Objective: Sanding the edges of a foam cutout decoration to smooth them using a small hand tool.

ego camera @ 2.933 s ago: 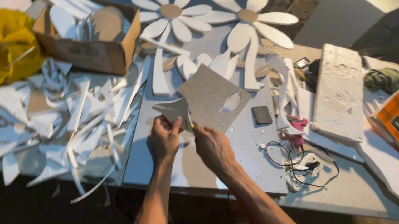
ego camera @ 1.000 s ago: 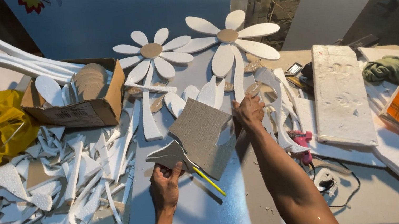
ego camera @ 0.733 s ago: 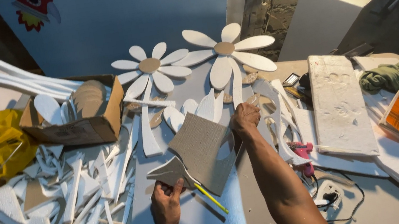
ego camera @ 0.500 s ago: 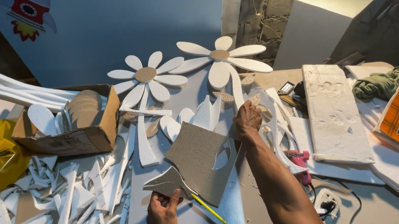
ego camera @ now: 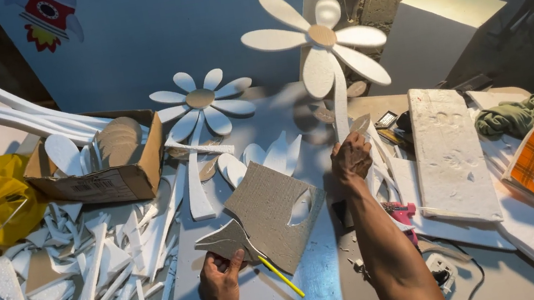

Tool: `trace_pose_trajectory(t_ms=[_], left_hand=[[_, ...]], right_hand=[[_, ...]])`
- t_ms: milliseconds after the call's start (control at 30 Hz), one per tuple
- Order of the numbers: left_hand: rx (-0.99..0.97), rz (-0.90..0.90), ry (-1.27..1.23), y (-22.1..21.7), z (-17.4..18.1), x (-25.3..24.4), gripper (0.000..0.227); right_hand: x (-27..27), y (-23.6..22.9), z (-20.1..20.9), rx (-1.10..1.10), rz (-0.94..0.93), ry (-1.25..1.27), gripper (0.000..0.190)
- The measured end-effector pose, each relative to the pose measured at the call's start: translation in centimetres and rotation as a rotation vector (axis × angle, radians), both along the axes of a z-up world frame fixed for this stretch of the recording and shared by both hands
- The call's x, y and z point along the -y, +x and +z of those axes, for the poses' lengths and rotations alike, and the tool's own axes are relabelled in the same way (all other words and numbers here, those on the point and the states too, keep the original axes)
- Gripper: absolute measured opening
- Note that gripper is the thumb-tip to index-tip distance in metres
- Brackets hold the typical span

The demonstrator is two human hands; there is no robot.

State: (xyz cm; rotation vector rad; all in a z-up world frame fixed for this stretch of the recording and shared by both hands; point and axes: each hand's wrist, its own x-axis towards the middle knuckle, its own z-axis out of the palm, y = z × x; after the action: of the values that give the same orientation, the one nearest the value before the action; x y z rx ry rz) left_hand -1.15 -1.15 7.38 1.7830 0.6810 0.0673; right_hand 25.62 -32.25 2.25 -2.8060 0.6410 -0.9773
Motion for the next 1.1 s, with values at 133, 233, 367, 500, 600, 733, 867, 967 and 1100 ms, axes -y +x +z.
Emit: trace_pose_trajectory(t_ms=[133, 233, 367, 500, 600, 733, 867, 967, 1100], left_hand=[[0.022, 0.016, -0.046, -0.1, -0.2, 0.0, 0.044], [0.020, -0.001, -0.060, 0.0, 0.2, 0.0, 0.046], [-0.036, 0.004, -0.071, 0.1, 0.6, -0.1, 0.049], [-0.141, -0.007, -0.051, 0.5, 1.4, -0.1, 0.050], [-0.072, -0.038, -0.155, 1.3, -0.4, -0.4, 0.045], [-0.039, -0.039, -0.205, 1.3, -0.7, -0.4, 0.051], [-0.078, -0.015, -0.168, 0.6, 1.6, 0.0, 0.046], [-0.117, -0.025, -0.101, 0.4, 2.2, 0.0, 0.047], [-0.070, -0.018, -0.105, 0.1, 2.3, 0.1, 0.044]], right_hand=[[-1.6, -1.9, -0.6, 0.198, 0.001, -0.071, 0.029], [-2.9, -3.6, -0.5, 0.255, 0.100, 0.054, 0.033], [-4.4, -4.6, -0.2, 0.305, 0.150, 0.193, 0.034], [-5.4, -5.5, 1.0, 0.328, 0.158, 0.302, 0.031], [-5.9, -6.0, 2.1, 0.309, 0.163, 0.339, 0.027], [-6.4, -6.4, 2.5, 0.353, 0.159, 0.346, 0.032], [-6.3, -6.4, 2.0, 0.364, 0.184, 0.353, 0.035], [-6.2, -6.4, 1.7, 0.350, 0.182, 0.335, 0.035], [-6.5, -7.2, 2.5, 0.347, 0.204, 0.312, 0.030]])
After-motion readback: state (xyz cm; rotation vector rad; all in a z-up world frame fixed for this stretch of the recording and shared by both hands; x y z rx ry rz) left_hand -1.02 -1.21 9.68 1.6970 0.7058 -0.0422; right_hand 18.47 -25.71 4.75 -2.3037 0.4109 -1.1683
